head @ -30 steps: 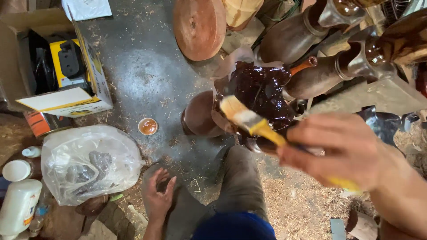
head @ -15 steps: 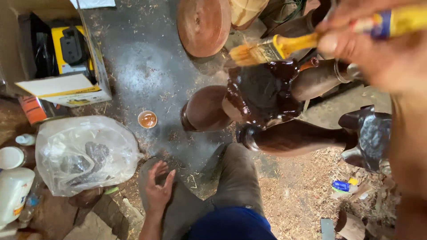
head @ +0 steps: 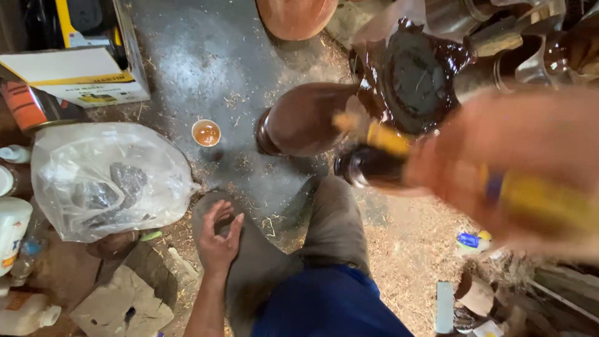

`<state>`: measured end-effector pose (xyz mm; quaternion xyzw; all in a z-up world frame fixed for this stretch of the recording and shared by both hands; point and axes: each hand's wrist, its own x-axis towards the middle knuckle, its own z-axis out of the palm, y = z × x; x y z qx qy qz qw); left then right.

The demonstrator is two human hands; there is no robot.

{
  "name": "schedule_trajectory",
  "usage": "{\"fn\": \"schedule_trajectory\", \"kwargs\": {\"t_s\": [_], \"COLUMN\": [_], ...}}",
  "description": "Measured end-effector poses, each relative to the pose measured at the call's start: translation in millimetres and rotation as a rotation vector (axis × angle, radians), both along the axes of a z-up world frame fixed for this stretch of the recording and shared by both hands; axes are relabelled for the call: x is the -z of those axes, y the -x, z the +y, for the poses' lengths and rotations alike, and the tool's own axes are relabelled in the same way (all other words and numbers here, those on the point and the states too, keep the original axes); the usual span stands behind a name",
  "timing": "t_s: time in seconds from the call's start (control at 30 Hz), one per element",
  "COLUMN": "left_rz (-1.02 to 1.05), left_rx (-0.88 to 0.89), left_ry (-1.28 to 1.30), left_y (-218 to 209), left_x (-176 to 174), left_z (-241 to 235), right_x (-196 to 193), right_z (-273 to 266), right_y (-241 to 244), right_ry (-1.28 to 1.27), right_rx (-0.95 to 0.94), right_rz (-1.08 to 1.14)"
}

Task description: The person sands a carved wooden object using a power drill with a sanding disc and then by hand with sandpaper. They then dip a brush into a cup of dark stain and brush the stain onto the carved wooden pieces, coating their surfaces.

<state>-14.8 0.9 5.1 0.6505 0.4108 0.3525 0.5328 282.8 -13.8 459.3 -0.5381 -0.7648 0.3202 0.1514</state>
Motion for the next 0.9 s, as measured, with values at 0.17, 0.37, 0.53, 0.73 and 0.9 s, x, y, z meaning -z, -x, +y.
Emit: {"fn": "schedule_trajectory", "kwargs": {"t_s": [0.17, 0.37, 0.53, 0.73, 0.9], "left_rz": [-0.021, -0.031, -0.023, -0.005, -0.029], "left_rx": [-0.007, -0.012, -0.013, 0.002, 0.002], "left_ry": [0.007, -0.007, -0.043, -0.032, -0.010], "left_y": [3, 6, 11, 7, 10], "left_x": [4, 13, 24, 19, 27], "left_z": [-3, -3, -3, -2, -3], "right_x": [-4, 2, 6, 3, -3], "right_z": [27, 29, 31, 23, 22], "right_y": [2, 21, 27, 16, -7], "right_ry": [0.202, -0.093, -0.108, -0.052, 0.075], "right_rx": [0.390, 0.262, 0.295, 0.361, 0.108], "right_rz": [-0.570, -0.633, -0.564, -0.477, -0.323]}}
